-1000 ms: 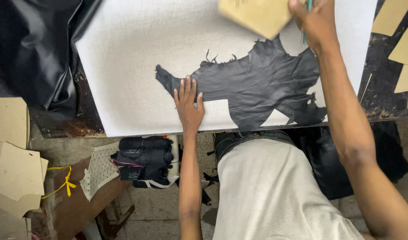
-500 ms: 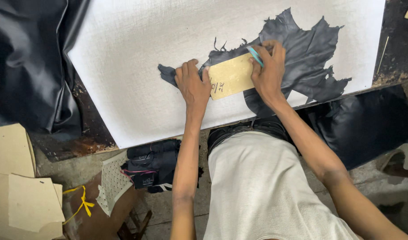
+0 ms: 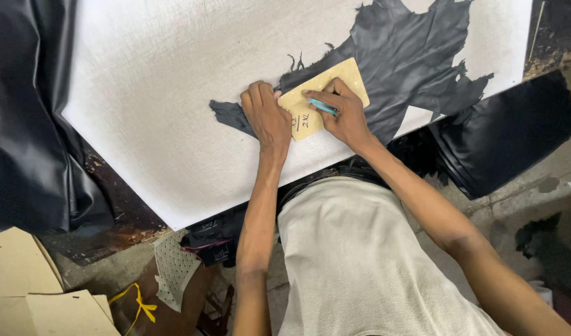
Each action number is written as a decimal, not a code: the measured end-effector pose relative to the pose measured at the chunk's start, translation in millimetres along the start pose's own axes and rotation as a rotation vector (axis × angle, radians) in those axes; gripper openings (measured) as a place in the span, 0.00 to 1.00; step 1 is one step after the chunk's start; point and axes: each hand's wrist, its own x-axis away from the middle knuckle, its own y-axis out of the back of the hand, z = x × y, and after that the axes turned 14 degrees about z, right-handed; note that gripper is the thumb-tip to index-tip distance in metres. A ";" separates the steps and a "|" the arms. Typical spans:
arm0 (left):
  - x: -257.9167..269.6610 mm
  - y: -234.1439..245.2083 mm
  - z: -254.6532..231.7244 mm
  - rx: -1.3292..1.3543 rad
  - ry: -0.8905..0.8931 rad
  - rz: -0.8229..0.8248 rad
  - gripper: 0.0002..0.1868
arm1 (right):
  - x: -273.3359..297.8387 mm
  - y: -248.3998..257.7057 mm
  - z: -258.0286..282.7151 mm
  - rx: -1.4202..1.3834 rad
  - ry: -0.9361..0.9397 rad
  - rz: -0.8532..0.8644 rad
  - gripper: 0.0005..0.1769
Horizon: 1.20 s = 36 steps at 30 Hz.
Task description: The person uses a cardboard template and a light blue marker to trace shapes onto black leather laid on a white work surface. They repeatedly position the template, trace the outline, remove the template, and set aside the cut leather pieces.
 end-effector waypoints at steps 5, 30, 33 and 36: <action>-2.3 -9.1 17.4 -0.022 -0.024 0.027 0.11 | -0.2 -2.8 -1.7 0.014 -0.022 0.008 0.30; 66.9 15.0 -5.9 -0.146 -0.001 0.423 0.48 | 62.6 84.5 -53.0 -0.068 -0.078 -0.062 0.12; 57.2 14.1 -2.0 -0.179 -0.013 0.388 0.48 | 52.5 80.8 -57.4 -0.112 -0.054 -0.086 0.11; 57.7 12.1 2.5 -0.174 -0.018 0.397 0.48 | 54.0 80.3 -59.8 -0.163 -0.093 -0.071 0.12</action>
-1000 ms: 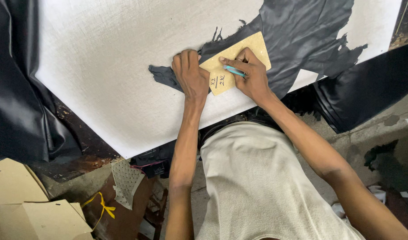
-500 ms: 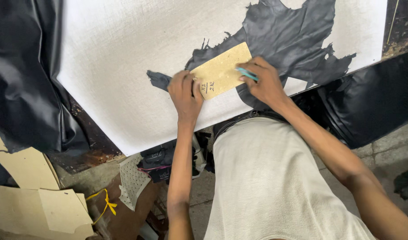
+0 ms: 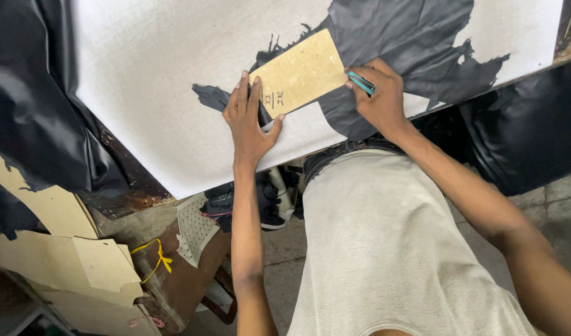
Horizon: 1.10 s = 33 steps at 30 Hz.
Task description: The person uses a cardboard template and a light blue marker to trace shapes onto black leather laid on a white work surface. They repeatedly position the template, trace the outline, remove the template, and set aside the cut leather pieces.
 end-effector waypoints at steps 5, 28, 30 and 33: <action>0.6 -2.4 3.7 0.003 -0.009 0.006 0.47 | 0.3 4.2 -2.8 -0.035 0.027 0.003 0.10; -2.7 -42.3 -89.2 -0.092 0.202 0.102 0.40 | -95.9 -60.0 59.2 0.745 0.529 0.480 0.36; -4.8 -40.2 -91.6 -0.155 0.230 0.152 0.39 | -118.2 -75.1 60.2 0.826 0.631 0.573 0.36; -9.5 -34.3 -93.0 -0.150 0.262 0.172 0.38 | -134.4 -94.2 58.8 0.919 0.590 0.668 0.31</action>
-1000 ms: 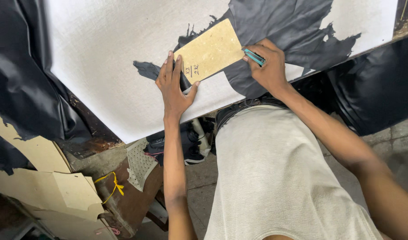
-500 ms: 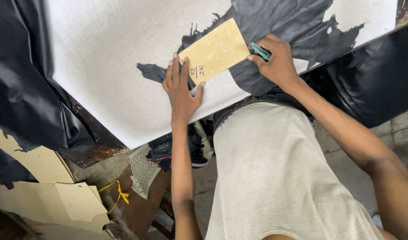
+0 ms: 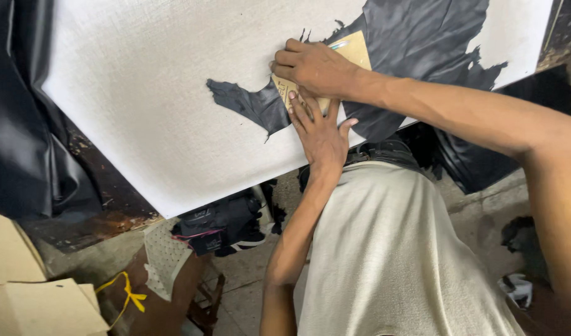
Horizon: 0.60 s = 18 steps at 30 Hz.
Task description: The person uses a cardboard template and a light blue marker to trace shapes onto black leather laid on a white work surface. They repeatedly position the template, trace the outline, remove the template, and set aside the cut leather pieces.
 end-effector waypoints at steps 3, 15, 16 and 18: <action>-1.2 0.1 -0.9 -0.050 0.033 0.003 0.37 | 5.5 -3.0 -4.2 -0.002 0.014 -0.044 0.28; -17.8 18.2 -31.9 -0.227 0.161 0.077 0.46 | 144.6 17.0 -93.1 0.070 -0.174 -0.031 0.25; -19.7 18.6 -32.1 -0.230 0.165 0.094 0.45 | 145.1 9.8 -92.7 0.032 -0.192 -0.041 0.24; -24.2 16.6 -34.3 -0.241 0.165 0.095 0.45 | 144.7 0.0 -91.5 -0.050 -0.236 -0.110 0.24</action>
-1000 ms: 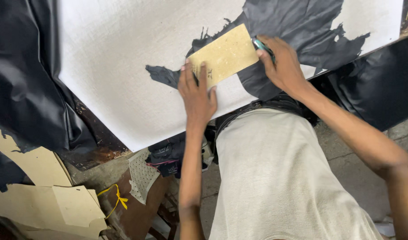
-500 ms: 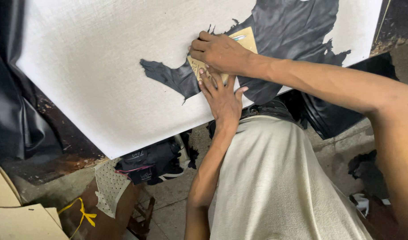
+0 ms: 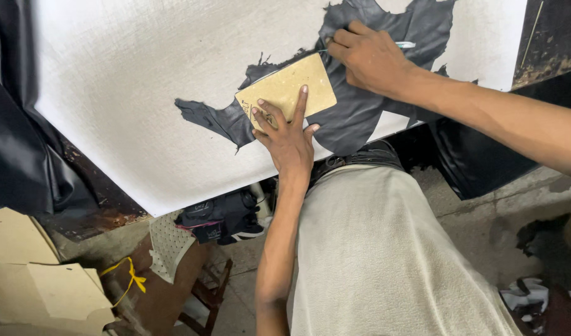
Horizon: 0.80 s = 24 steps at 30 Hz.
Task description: The person uses a cardboard template and a light blue marker to trace shapes onto black leather laid on a white work surface. They repeatedly position the template, trace the outline, remove the template, and set aside the cut leather pieces.
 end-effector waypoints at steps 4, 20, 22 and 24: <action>-2.4 -2.0 0.3 -0.028 0.008 0.005 0.43 | 0.4 -8.6 25.8 -0.312 -0.175 -0.083 0.10; -20.7 5.9 14.6 -0.155 -0.123 -0.012 0.45 | 37.7 -35.9 141.5 -0.542 -0.593 -0.388 0.14; -29.2 13.8 33.6 -0.157 -0.252 0.083 0.44 | 51.7 -38.9 160.2 -0.590 -0.665 -0.375 0.13; -46.9 28.8 57.1 -0.155 -0.439 0.088 0.46 | 54.7 -44.9 168.3 -0.540 -0.657 -0.407 0.12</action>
